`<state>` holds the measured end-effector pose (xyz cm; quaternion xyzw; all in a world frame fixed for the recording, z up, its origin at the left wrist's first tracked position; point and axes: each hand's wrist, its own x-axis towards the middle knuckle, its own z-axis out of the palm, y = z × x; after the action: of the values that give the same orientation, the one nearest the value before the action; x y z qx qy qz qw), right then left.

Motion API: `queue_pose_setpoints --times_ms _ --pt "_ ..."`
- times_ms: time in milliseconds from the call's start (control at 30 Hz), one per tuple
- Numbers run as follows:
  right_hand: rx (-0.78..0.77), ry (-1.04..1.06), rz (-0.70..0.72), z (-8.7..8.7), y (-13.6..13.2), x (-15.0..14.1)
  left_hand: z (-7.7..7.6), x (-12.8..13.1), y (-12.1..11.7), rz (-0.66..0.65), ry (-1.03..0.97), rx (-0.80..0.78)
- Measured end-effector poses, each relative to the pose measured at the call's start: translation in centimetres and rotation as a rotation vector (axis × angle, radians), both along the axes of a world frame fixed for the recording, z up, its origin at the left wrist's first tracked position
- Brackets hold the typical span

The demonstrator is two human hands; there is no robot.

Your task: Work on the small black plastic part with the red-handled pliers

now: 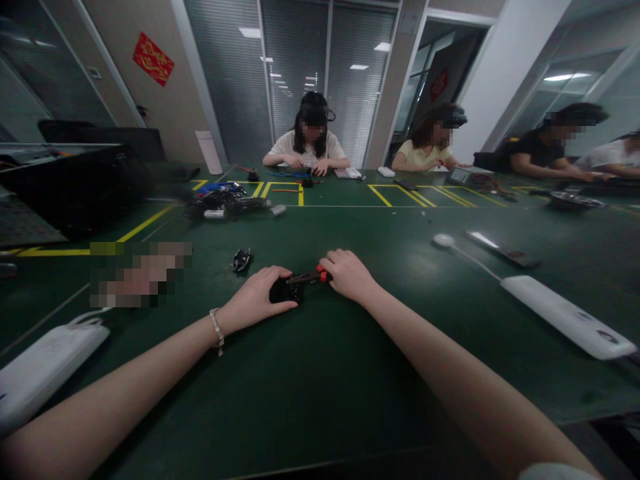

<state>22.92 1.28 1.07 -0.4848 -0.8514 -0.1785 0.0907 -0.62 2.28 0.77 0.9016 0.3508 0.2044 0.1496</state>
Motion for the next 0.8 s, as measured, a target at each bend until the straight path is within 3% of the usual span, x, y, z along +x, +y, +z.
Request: queue_pose_setpoints --times_ms 800 --pt "-0.007 0.032 0.001 -0.03 -0.06 0.07 -0.23 -0.08 0.25 0.001 -0.032 -0.023"
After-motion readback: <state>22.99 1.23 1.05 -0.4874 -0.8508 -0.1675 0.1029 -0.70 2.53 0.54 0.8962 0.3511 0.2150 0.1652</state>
